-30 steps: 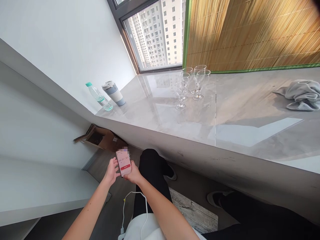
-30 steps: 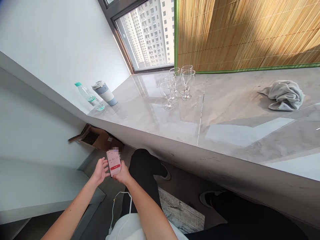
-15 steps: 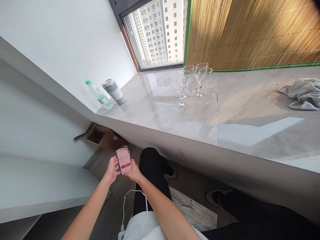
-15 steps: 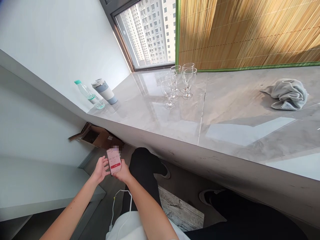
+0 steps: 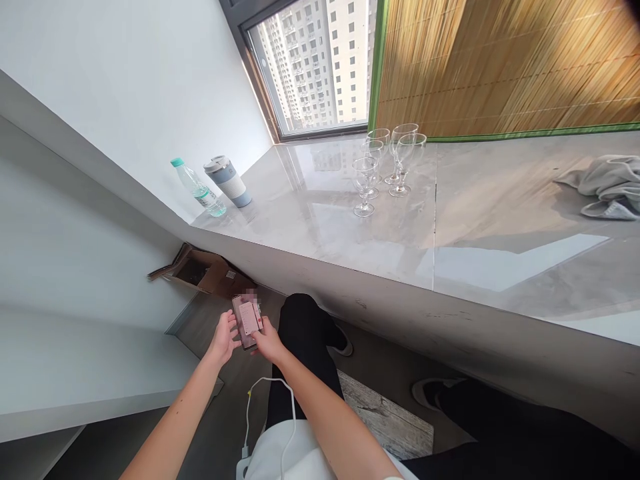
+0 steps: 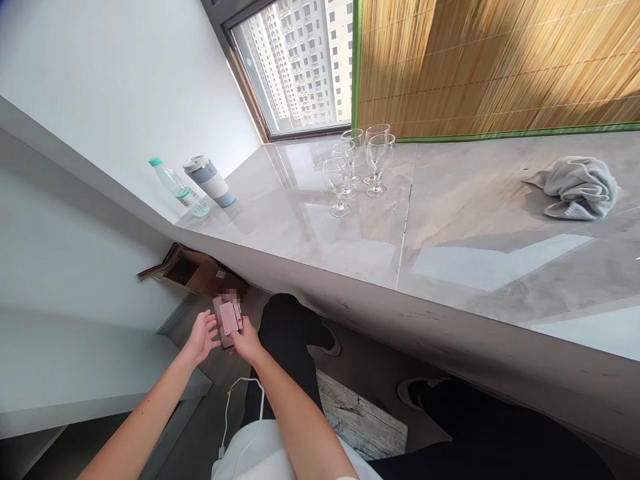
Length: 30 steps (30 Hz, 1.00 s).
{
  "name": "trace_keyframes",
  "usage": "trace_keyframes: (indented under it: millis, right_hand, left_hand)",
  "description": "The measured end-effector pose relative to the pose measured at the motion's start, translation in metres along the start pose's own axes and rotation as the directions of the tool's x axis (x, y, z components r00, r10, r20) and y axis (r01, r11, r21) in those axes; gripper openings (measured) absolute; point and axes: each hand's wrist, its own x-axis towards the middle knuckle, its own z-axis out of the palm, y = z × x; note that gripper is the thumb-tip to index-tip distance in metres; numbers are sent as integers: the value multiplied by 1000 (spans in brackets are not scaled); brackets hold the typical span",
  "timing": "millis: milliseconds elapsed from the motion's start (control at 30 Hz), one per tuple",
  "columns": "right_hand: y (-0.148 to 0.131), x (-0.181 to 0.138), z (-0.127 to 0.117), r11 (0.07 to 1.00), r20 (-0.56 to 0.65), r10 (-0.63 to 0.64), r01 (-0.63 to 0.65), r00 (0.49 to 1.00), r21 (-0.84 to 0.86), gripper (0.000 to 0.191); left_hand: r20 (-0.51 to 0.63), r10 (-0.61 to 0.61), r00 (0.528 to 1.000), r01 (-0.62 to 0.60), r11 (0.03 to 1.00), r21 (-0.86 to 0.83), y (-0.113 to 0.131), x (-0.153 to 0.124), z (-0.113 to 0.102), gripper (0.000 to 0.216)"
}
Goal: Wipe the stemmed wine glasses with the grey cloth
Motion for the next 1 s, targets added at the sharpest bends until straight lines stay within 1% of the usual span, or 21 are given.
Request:
trace_keyframes:
  millis: [100,200,333,567,667,733,800,933,1000]
  right_hand:
    - [4,4,0,999,-3,37,-37,999,25,36]
    - [8,7,0,999,0,30,-30,1000,38,33]
    - [8,6,0,999,-8,27,-27,1000,40,35]
    - [2,1,0,999,11,6,-7,1000,40,40]
    - [3,1,0,999,25,9,-10,1000,48,42]
    - [3,0,-1,999,39,3,-5,999,45,44]
    - [3,-1,-1,999,55,-12,10,998,32,47]
    - [2,-4,-3,999,92,-39,42,995,-30,53]
    - [2,-6,-3,996,114,-50,57,992,-61,56]
  left_hand:
    - [-4,-3,1000,3,1000,-1,-1,1,0,37]
    - [-7,-4,1000,4,1000,-2,-1,0,1,38]
    - [-2,0,1000,0,1000,-3,-1,-1,1,39]
    - [1,16,1000,-16,1000,-1,-1,-3,1,37]
    - [26,26,999,-27,999,18,-1,-4,1,36]
    - [43,44,998,-45,998,35,-1,-5,1,35]
    - [22,69,997,-70,996,59,-3,-6,2,36]
    - [-8,162,987,-159,977,145,-9,-6,11,46]
    - [-25,189,982,-184,973,137,-10,-5,16,47]
